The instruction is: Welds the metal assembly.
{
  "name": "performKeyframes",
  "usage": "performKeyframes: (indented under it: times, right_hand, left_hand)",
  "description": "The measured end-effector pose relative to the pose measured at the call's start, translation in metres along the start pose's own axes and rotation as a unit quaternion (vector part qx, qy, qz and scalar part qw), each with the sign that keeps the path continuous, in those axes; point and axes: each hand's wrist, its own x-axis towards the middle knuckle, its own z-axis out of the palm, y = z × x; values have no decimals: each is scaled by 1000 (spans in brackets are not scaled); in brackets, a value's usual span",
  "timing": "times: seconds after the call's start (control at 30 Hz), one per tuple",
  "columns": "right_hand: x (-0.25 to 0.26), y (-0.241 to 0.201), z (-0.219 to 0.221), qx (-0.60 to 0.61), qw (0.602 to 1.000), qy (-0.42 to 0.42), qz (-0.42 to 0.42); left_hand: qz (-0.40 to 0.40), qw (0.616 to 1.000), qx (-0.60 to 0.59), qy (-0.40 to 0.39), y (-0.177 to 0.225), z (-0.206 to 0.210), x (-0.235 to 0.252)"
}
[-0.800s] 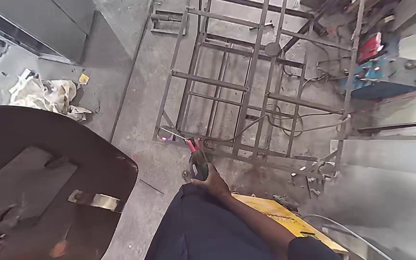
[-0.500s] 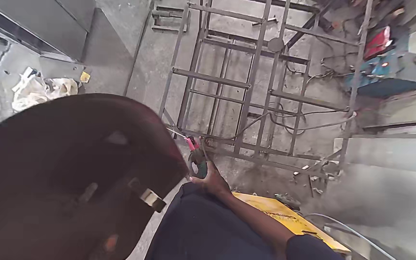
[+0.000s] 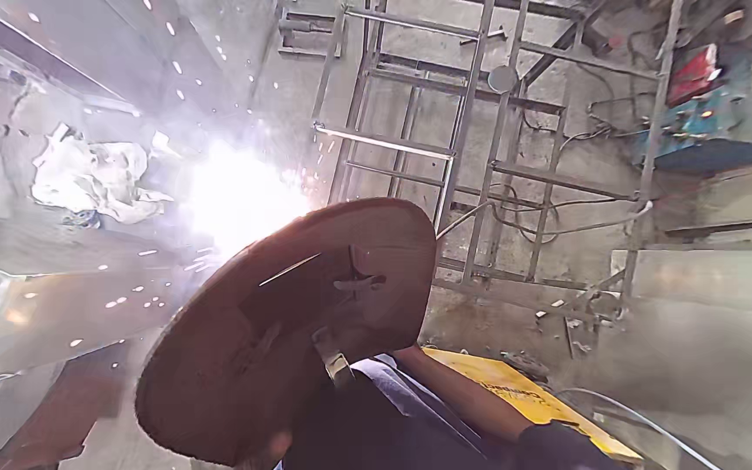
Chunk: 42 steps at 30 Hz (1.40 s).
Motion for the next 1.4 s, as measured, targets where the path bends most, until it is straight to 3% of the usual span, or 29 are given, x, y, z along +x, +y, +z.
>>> performKeyframes:
  times: [0.03, 0.1, 0.2, 0.23, 0.37, 0.43, 0.5, 0.6, 0.67, 0.7, 0.77, 0.8, 0.83, 0.9, 0.97, 1.03, 1.17, 1.3, 1.4]
  right_hand:
    - [-6, -15, -6, -34, 999, 11, -13]
    - [-17, -69, -30, -69, 994, -48, 74]
    - [-13, -92, -34, -64, 985, -75, 141]
    - [-9, -83, -31, -54, 985, -76, 145]
    - [17, 47, 16, -33, 999, 13, -29]
    - [23, 74, 25, -17, 998, 15, -55]
    - [22, 68, 26, -52, 997, 27, -53]
    - [9, -41, -15, -123, 975, -120, 139]
    - [4, -7, -1, -80, 997, -8, 11]
    - [4, -2, 2, -64, 998, 6, 4]
    - [3, -50, -19, -83, 983, -86, 140]
    - [2, -53, -20, -98, 982, -88, 136]
    - [2, -30, -11, -98, 993, -35, 62]
    - [6, -5, -6, -61, 997, -35, 24]
    - [19, 56, 18, -58, 995, 37, -75]
    - [23, 59, 16, -46, 999, -17, -19]
    - [17, 60, 16, 44, 998, 1, -34]
    - [12, 11, 2, 13, 998, -21, 50]
    - [15, 20, 7, 17, 999, -5, 33]
  left_hand:
    - [9, 1000, -12, 1, 4, 7, 6]
    - [26, 999, -32, -2, 0, 9, 10]
    - [22, 1000, -18, -13, -10, -5, 4]
    - [15, 1000, -21, -13, -9, -4, 3]
    - [9, 1000, -21, 0, -3, 2, 6]
    - [2, 1000, -20, 8, 1, 6, 7]
    - [1, 1000, -20, 9, 2, 6, 6]
    - [11, 999, -36, 2, -10, -4, 0]
    - [3, 999, -43, 2, -9, -2, -1]
    - [-2, 999, -43, 7, -3, 3, 2]
    - [14, 999, -41, 3, -1, 7, 6]
    - [13, 999, -36, 7, 3, 10, 8]
    - [-2, 999, -30, 13, 7, 13, 8]
    - [-19, 999, -13, 28, 7, 13, 4]
    - [-23, 999, -8, 32, 9, 16, 6]
    - [-30, 999, -24, 28, 12, 19, 7]
    - [-28, 999, -20, 21, 9, 15, 3]
    - [-15, 999, -36, 10, 14, 23, 14]
    - [-9, 999, -35, 24, 18, 32, 21]
